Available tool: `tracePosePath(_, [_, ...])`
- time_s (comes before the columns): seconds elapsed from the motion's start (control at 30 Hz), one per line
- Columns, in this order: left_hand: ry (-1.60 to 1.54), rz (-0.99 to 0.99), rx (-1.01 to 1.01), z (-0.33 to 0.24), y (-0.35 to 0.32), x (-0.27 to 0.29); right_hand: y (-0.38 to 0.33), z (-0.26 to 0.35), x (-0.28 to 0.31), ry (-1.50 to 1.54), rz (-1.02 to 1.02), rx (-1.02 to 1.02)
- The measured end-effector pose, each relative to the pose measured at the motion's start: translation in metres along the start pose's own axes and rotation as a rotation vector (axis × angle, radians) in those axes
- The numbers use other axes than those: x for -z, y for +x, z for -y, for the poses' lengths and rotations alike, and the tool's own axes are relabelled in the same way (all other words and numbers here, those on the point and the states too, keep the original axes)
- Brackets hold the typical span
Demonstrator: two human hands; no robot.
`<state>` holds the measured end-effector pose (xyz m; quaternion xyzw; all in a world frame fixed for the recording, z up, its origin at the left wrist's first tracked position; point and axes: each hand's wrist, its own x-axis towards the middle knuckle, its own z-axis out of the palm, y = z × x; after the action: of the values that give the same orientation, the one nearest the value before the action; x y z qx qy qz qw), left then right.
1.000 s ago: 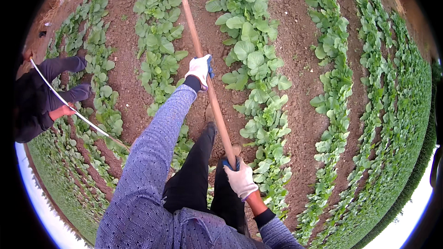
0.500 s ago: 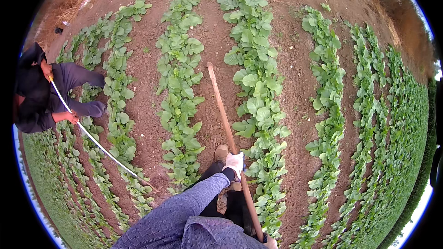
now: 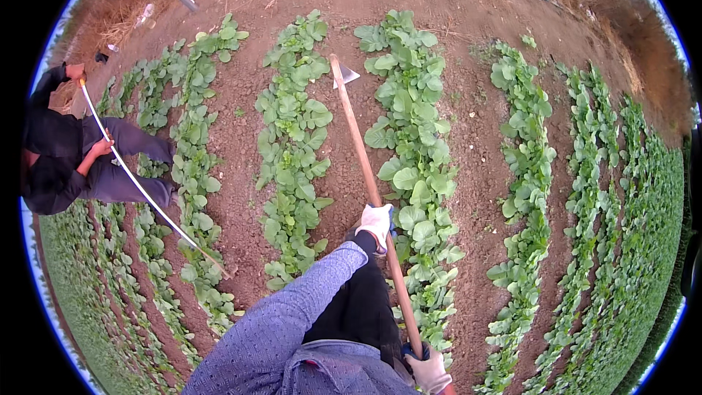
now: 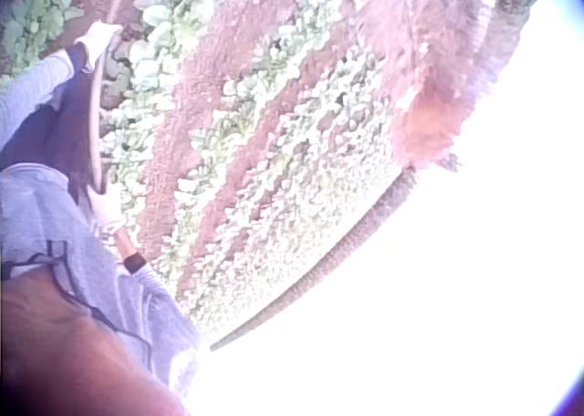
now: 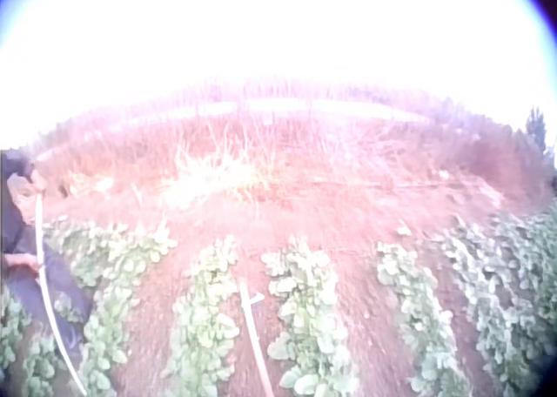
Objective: The person uses a hoe to loosen soil between rows of leafy green plants and removes weeds by hand. The person repeatedly strikes the ground with the hoe and pulls out small weeds, discarding them to the side.
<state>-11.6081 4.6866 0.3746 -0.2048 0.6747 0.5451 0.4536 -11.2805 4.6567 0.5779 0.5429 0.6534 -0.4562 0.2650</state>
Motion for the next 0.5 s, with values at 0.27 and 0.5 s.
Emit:
tracePosePath(0.27, [1.289, -0.339, -0.652, -0.154, 0.256, 0.098, 0.196, 0.208, -0.068, 0.698, 0.541, -0.048])
tracePosePath(0.5, [-0.041, -0.089, 0.163, -0.007, 0.077, -0.012, 0.066, 0.076, 0.063, -0.072, 0.280, -0.244])
